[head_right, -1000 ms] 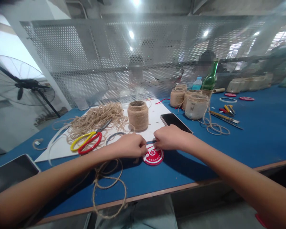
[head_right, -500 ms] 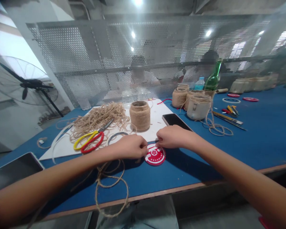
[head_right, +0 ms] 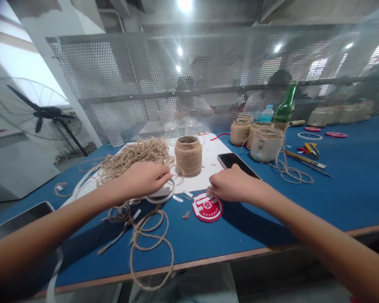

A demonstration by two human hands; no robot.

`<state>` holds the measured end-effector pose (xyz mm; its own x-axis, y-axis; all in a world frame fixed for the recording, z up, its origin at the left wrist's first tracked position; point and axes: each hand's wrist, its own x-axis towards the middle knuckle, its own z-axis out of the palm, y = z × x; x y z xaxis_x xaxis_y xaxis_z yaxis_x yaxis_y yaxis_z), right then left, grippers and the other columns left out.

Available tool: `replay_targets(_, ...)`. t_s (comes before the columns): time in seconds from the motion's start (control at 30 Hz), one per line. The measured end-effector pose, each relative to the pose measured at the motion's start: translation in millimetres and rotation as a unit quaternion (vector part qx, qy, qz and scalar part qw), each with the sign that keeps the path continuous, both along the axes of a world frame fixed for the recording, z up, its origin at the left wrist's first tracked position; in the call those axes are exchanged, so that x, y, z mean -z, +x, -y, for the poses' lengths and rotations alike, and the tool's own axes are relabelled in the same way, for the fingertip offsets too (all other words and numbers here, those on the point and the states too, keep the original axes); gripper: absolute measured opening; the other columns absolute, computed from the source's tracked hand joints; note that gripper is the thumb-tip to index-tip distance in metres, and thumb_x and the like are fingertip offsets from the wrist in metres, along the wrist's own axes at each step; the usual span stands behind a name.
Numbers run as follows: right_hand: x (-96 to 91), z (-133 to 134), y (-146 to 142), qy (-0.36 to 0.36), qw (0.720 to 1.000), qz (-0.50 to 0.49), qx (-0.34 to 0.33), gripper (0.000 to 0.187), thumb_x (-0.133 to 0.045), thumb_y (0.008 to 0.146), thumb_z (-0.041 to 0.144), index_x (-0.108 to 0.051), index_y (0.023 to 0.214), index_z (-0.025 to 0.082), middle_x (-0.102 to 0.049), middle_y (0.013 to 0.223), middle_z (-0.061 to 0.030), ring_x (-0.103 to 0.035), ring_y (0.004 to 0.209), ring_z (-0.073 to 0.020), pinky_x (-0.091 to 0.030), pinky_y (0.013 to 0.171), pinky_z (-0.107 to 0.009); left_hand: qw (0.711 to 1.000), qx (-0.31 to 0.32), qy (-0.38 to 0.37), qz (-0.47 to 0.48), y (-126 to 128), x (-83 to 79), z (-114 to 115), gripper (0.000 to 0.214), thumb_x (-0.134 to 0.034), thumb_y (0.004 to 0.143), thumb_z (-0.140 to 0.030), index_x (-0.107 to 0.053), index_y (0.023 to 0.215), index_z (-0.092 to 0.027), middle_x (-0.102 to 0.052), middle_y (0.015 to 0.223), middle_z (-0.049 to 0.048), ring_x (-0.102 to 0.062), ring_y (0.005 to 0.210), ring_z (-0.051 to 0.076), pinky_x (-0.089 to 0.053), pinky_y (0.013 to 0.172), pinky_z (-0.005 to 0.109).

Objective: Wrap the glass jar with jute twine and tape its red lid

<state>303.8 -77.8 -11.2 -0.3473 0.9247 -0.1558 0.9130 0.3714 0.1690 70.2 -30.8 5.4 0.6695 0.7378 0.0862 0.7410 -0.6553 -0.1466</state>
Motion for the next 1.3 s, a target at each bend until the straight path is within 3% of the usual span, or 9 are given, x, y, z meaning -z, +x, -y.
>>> replay_targets(0.07,-2.4,-2,-6,0.035,0.999,-0.012,0.001,0.038,-0.031,0.090,0.036,-0.058,0.071,0.016,-0.066,0.069,-0.0071,-0.057,0.061,-0.0170,-0.026,0.060,-0.029,0.999,-0.010,-0.018,-0.040,-17,4.1,0,0.039,-0.029,0.086,-0.038,-0.061,0.076,-0.019,-0.063,0.074,0.0068,-0.055,0.063,0.018,-0.032,0.054,0.026)
replay_targets(0.17,-3.0,-3,-21,0.075,0.996,-0.043,-0.020,0.035,-0.030,0.091,0.032,-0.056,0.073,0.016,-0.064,0.066,-0.0057,-0.054,0.058,-0.0156,-0.027,0.066,-0.032,0.994,0.063,-0.052,-0.066,-38,14.6,5,0.023,-0.037,0.081,-0.026,-0.060,0.080,-0.021,-0.062,0.082,0.0049,-0.055,0.071,0.017,-0.034,0.056,0.025)
replay_targets(0.3,3.0,-3,-43,0.082,0.979,-0.101,-0.158,0.026,-0.039,0.089,0.030,-0.057,0.078,0.016,-0.063,0.083,-0.0078,-0.055,0.076,-0.0193,-0.030,0.069,-0.032,0.991,0.107,-0.031,-0.077,-50,23.9,14,0.017,-0.046,0.073,-0.018,-0.058,0.084,-0.021,-0.059,0.086,0.0044,-0.055,0.078,0.018,-0.037,0.058,0.026)
replay_targets(0.43,7.6,-14,-60,0.089,0.949,-0.170,-0.251,0.023,-0.043,0.088,0.030,-0.055,0.100,0.015,-0.060,0.097,-0.0109,-0.052,0.090,-0.0215,-0.035,0.073,-0.032,0.993,0.102,0.013,-0.062,-50,18.4,16,0.013,-0.043,0.080,-0.023,-0.055,0.084,-0.020,-0.059,0.085,0.0043,-0.054,0.075,0.017,-0.036,0.056,0.026)
replay_targets(0.53,7.2,-25,-67,0.020,0.930,-0.217,-0.295,0.021,-0.039,0.090,0.020,-0.056,0.101,0.015,-0.061,0.094,-0.0093,-0.053,0.086,-0.0184,-0.038,0.073,-0.030,0.995,0.090,0.050,-0.013,-53,9.9,15,0.015,-0.040,0.083,-0.021,-0.054,0.088,-0.021,-0.058,0.086,0.0028,-0.053,0.079,0.017,-0.037,0.058,0.026)
replay_targets(0.7,6.7,-30,-70,-0.008,0.909,-0.318,-0.270,0.018,-0.038,0.089,0.014,-0.055,0.095,0.014,-0.060,0.089,-0.0073,-0.052,0.085,-0.0166,-0.040,0.075,-0.028,0.990,0.079,0.095,0.073,-63,8.3,12,0.015,-0.039,0.086,-0.025,-0.053,0.093,-0.023,-0.059,0.091,0.0001,-0.055,0.081,0.015,-0.038,0.060,0.024)
replay_targets(0.87,7.4,-24,-73,0.005,0.881,-0.415,-0.229,0.012,-0.042,0.088,0.018,-0.053,0.093,0.016,-0.060,0.085,-0.0030,-0.053,0.076,-0.0130,-0.040,0.071,-0.025,0.950,0.064,0.229,0.200,-57,19.1,13,0.020,-0.041,0.087,-0.023,-0.053,0.103,-0.020,-0.058,0.107,0.0031,-0.056,0.090,0.014,-0.041,0.066,0.023)
replay_targets(1.1,22.8,-22,-86,0.078,0.891,-0.407,-0.188,0.012,-0.040,0.089,0.022,-0.050,0.090,0.015,-0.057,0.074,-0.0025,-0.051,0.066,-0.0131,-0.036,0.063,-0.023,0.939,0.059,0.266,0.208,-46,37.5,20,0.020,-0.041,0.088,-0.023,-0.057,0.098,-0.017,-0.065,0.090,0.0027,-0.060,0.081,0.014,-0.041,0.066,0.024)
replay_targets(1.3,33.0,-23,-91,0.126,0.896,-0.387,-0.179,0.011,-0.040,0.089,0.024,-0.047,0.085,0.017,-0.055,0.074,-0.0027,-0.048,0.063,-0.0131,-0.034,0.059,-0.023,0.936,0.060,0.269,0.218,-44,42.5,21,0.018,-0.042,0.088,-0.025,-0.058,0.090,-0.017,-0.064,0.082,0.0030,-0.059,0.077,0.014,-0.039,0.064,0.024)
